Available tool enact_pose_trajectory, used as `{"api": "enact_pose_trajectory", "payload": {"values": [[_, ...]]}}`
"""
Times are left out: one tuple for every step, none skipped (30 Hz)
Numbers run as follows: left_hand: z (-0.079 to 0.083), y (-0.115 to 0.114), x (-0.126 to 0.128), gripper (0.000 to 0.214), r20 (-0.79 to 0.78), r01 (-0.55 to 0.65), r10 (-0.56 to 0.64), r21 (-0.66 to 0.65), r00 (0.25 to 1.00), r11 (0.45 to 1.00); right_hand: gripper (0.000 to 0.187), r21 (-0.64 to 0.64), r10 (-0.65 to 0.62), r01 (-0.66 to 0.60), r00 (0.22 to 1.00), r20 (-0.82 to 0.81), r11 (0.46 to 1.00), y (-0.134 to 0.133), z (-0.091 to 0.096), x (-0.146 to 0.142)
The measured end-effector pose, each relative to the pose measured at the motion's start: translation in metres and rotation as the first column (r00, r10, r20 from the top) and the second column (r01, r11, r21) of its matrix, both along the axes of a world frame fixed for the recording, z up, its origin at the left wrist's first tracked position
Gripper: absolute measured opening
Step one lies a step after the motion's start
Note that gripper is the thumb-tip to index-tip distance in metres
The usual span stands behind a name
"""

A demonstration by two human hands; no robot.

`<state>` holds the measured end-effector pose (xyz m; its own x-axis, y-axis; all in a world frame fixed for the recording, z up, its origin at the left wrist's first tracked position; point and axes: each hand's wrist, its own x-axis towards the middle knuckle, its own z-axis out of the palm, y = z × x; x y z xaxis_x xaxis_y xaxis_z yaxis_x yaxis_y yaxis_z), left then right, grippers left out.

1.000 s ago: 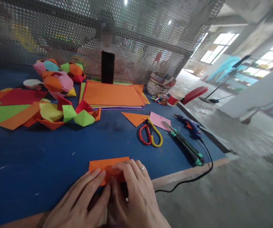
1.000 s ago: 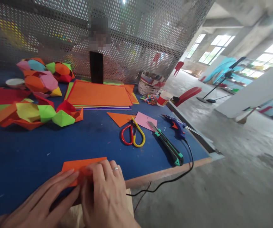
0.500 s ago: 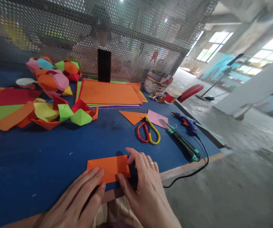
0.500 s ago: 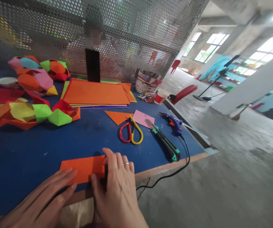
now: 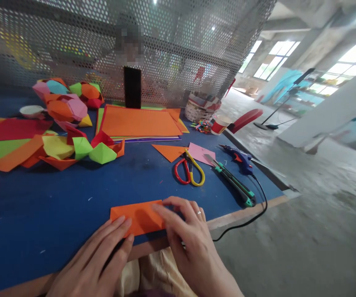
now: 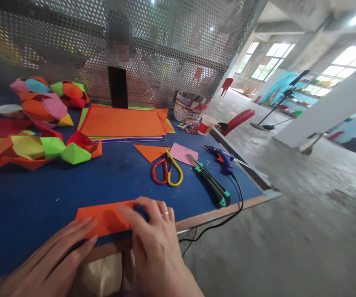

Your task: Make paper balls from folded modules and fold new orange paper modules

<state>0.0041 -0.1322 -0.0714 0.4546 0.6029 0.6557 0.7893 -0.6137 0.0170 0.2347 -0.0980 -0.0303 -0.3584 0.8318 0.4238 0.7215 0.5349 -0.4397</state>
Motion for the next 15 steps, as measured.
{"api": "enact_pose_trajectory", "payload": {"values": [[0.0, 0.0, 0.001, 0.044, 0.001, 0.004, -0.004, 0.012, 1.0, 1.0, 0.05, 0.031, 0.057, -0.058, 0.998, 0.012, 0.998, 0.0, -0.001, -0.001], [-0.001, 0.0, 0.001, 0.045, -0.004, 0.008, -0.008, 0.024, 1.0, 1.0, 0.049, 0.056, 0.108, -0.11, 0.994, 0.025, 0.992, 0.0, -0.002, -0.002], [-0.001, 0.0, 0.001, 0.045, -0.011, 0.013, -0.012, 0.03, 1.0, 0.999, 0.047, 0.075, 0.146, -0.149, 0.989, 0.037, 0.986, 0.0, -0.004, -0.003], [-0.001, -0.001, 0.0, 0.045, -0.017, 0.017, -0.017, 0.026, 1.0, 1.0, 0.045, 0.087, 0.168, -0.172, 0.985, 0.046, 0.981, 0.0, -0.006, -0.003], [-0.001, -0.002, -0.001, 0.045, -0.019, 0.02, -0.02, 0.014, 1.0, 1.0, 0.043, 0.095, 0.175, -0.179, 0.983, 0.045, 0.979, 0.0, -0.007, -0.003], [0.0, -0.002, -0.003, 0.045, -0.02, 0.022, -0.022, 0.001, 1.0, 1.0, 0.042, 0.102, 0.175, -0.178, 0.984, 0.035, 0.979, 0.0, -0.009, -0.002], [0.0, -0.003, -0.005, 0.045, -0.023, 0.023, -0.023, -0.014, 0.999, 1.0, 0.04, 0.107, 0.171, -0.172, 0.985, 0.018, 0.979, 0.0, -0.01, -0.002], [0.001, -0.004, -0.008, 0.045, -0.03, 0.028, -0.029, -0.023, 0.999, 0.999, 0.04, 0.11, 0.171, -0.17, 0.985, -0.002, 0.979, 0.0, -0.01, -0.001], [0.001, -0.005, -0.011, 0.044, -0.04, 0.037, -0.038, -0.021, 0.998, 0.999, 0.04, 0.106, 0.173, -0.17, 0.985, -0.017, 0.98, 0.0, -0.01, 0.001], [0.002, -0.006, -0.015, 0.044, -0.052, 0.043, -0.044, -0.016, 0.998, 0.999, 0.04, 0.103, 0.174, -0.17, 0.984, -0.029, 0.98, 0.0, -0.01, 0.002], [0.002, -0.006, -0.019, 0.044, -0.062, 0.046, -0.047, -0.014, 0.997, 0.999, 0.042, 0.101, 0.171, -0.167, 0.985, -0.036, 0.981, 0.0, -0.009, 0.003], [0.002, -0.007, -0.023, 0.044, -0.07, 0.046, -0.047, -0.017, 0.996, 0.999, 0.043, 0.102, 0.167, -0.162, 0.985, -0.04, 0.981, -0.001, -0.009, 0.004], [0.001, -0.007, -0.027, 0.044, -0.077, 0.047, -0.048, -0.025, 0.996, 0.999, 0.044, 0.106, 0.16, -0.155, 0.986, -0.043, 0.982, -0.001, -0.009, 0.005], [0.0, -0.008, -0.031, 0.043, -0.082, 0.045, -0.048, -0.033, 0.995, 0.998, 0.044, 0.113, 0.153, -0.147, 0.987, -0.047, 0.983, -0.002, -0.008, 0.005], [-0.001, -0.009, -0.035, 0.042, -0.084, 0.04, -0.044, -0.043, 0.996, 0.998, 0.043, 0.12, 0.148, -0.141, 0.988, -0.051, 0.983, -0.002, -0.008, 0.005]]}}
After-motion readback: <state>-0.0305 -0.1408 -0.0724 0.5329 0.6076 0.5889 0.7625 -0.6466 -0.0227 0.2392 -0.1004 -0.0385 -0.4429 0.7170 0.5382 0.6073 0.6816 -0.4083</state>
